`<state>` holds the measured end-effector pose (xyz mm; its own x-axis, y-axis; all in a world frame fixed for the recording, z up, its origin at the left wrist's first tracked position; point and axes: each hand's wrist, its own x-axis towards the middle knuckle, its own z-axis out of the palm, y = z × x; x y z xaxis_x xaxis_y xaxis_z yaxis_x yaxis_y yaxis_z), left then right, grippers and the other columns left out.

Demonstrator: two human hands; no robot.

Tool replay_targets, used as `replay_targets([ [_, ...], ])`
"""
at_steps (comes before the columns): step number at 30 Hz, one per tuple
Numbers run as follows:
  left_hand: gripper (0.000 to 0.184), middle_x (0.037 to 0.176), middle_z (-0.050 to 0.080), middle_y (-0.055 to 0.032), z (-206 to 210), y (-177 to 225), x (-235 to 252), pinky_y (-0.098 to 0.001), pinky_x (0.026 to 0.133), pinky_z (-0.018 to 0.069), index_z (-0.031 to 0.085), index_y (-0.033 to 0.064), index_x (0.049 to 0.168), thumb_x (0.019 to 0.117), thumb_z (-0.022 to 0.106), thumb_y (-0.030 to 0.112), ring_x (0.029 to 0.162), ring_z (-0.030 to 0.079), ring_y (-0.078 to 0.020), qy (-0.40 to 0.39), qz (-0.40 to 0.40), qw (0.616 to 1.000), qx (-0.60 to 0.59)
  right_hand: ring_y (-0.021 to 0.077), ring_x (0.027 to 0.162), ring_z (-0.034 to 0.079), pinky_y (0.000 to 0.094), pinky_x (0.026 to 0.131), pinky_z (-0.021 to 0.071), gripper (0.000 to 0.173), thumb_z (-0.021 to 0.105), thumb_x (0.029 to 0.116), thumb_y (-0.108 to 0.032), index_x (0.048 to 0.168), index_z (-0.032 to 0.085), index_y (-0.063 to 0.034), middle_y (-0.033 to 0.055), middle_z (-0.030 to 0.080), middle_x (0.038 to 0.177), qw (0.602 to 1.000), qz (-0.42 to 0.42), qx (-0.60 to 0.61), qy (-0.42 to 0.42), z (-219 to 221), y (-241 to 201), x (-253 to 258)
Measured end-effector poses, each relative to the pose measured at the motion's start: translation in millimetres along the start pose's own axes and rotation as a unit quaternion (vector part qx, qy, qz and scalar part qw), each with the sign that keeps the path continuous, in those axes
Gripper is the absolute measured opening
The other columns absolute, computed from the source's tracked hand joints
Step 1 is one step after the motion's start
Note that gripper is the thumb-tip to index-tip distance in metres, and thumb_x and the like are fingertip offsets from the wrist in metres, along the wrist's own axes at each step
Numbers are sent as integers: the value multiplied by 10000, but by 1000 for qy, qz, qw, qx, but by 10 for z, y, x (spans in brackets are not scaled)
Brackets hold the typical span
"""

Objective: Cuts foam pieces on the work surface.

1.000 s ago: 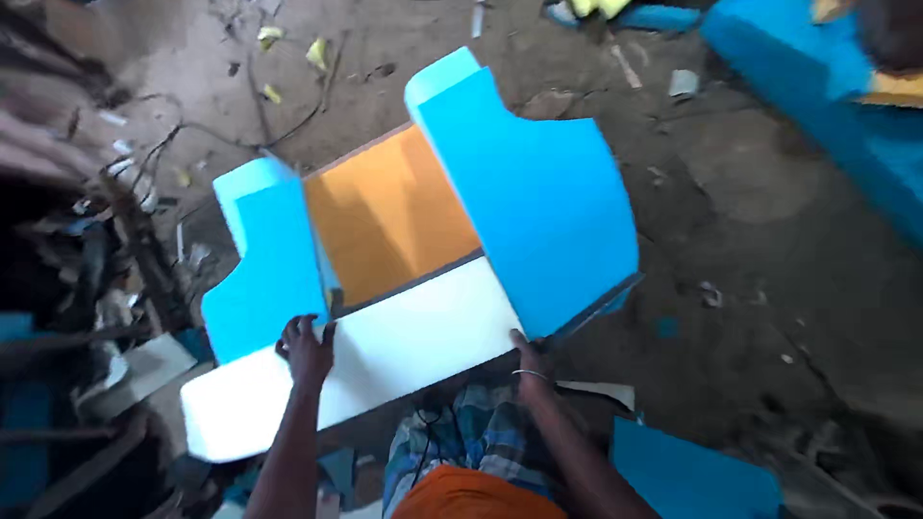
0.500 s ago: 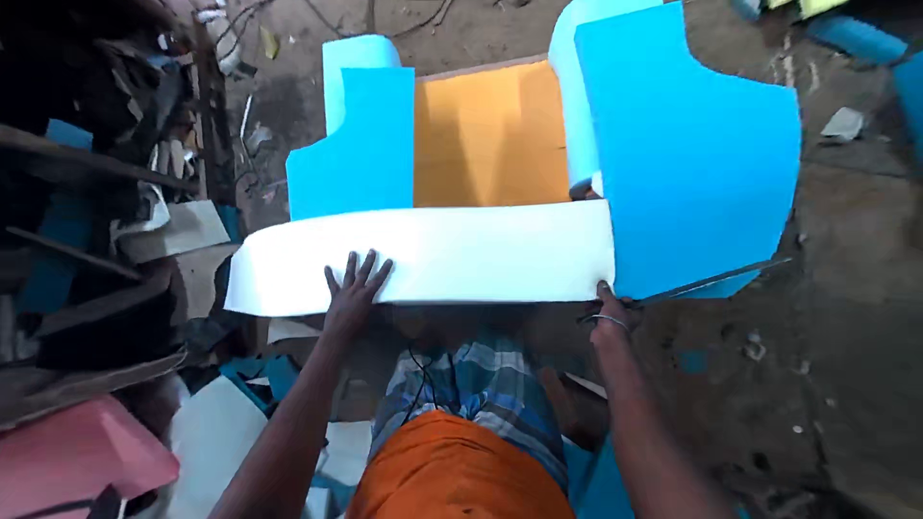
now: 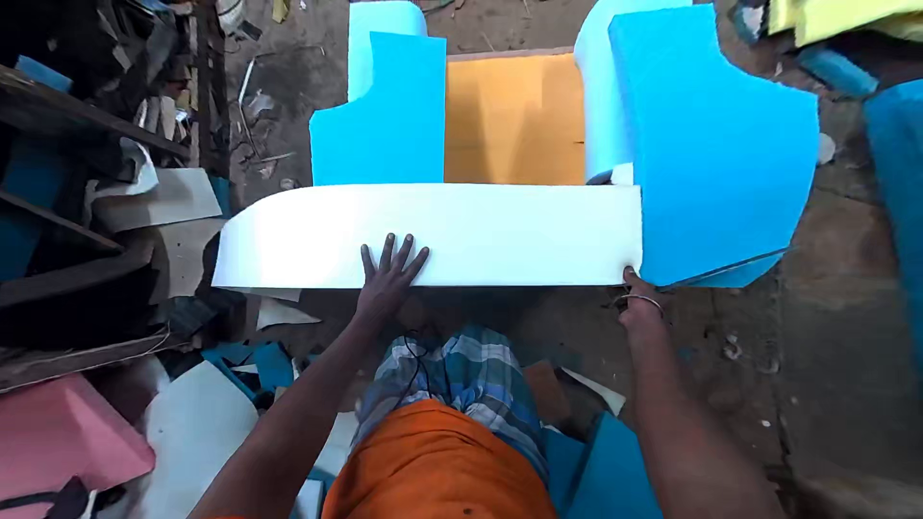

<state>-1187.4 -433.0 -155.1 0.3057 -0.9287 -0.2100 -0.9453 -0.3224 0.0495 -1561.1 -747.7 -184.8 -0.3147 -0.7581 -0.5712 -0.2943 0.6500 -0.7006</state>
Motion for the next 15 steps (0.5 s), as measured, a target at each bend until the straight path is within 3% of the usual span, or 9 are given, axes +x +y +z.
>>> replay_targets([
  [3,798,1739,55,-48,51,31,-23,-813,1133,75,135,405,1644,1006,606,312,1585,31,-395,4,-3,1000,9,298,1198,593,489,956,538,904,803,856,-447,1525,358,-33,200,544,1396,1000,6,3,19,22,-2,-3],
  [5,825,1739,39,-65,-31,52,-31,-808,1139,61,125,392,1649,994,625,337,1585,11,-400,-29,-7,1000,8,318,1187,600,513,952,539,895,815,847,-437,1508,378,-22,212,550,1384,1000,3,2,27,26,22,27],
  [7,785,1738,54,-72,-138,37,17,-807,1144,29,138,384,1649,999,562,493,1582,7,-414,-65,-2,998,-4,321,1210,590,517,976,529,881,818,857,-410,1513,374,-23,214,543,1399,999,2,16,29,47,5,-4],
  [8,805,1734,95,-79,-180,8,52,-802,1149,25,152,390,1646,970,449,710,1578,41,-428,-74,5,997,-3,315,1201,594,512,975,529,862,819,860,-403,1504,390,-22,211,553,1385,999,-5,20,38,67,1,-36],
  [10,916,1701,238,-81,-289,-58,140,-778,1166,33,247,421,1620,849,328,907,1557,170,-429,-86,18,996,-23,318,1184,606,498,981,530,825,814,868,-410,1477,427,-10,223,576,1351,996,-31,-7,85,67,-17,-255],
  [11,908,1662,330,-77,-353,-109,201,-762,1176,77,320,436,1593,831,307,930,1523,272,-413,-85,30,995,-36,340,1194,602,495,999,525,853,797,882,-431,1490,405,20,252,569,1356,991,-47,-45,119,52,-45,-427],
  [12,830,1608,414,-60,-413,-174,283,-734,1174,151,388,452,1556,862,305,901,1465,375,-380,-86,46,994,-44,397,1263,568,514,1073,470,913,780,893,-451,1517,361,67,306,542,1396,982,-61,-92,153,31,-105,-637],
  [13,700,1527,507,-41,-439,-254,368,-695,1142,251,475,456,1500,928,316,826,1370,480,-342,-72,70,994,-49,443,1231,583,537,1070,461,907,766,899,-469,1480,388,118,346,568,1341,969,-88,-137,184,16,-150,-842],
  [15,454,1342,630,-14,-447,-422,563,-593,1012,415,611,407,1384,1043,385,603,1175,591,-280,-31,120,990,-72,425,1024,634,550,944,512,777,678,971,-460,1391,445,150,336,627,1134,960,-148,-173,166,52,-228,-1277],
])
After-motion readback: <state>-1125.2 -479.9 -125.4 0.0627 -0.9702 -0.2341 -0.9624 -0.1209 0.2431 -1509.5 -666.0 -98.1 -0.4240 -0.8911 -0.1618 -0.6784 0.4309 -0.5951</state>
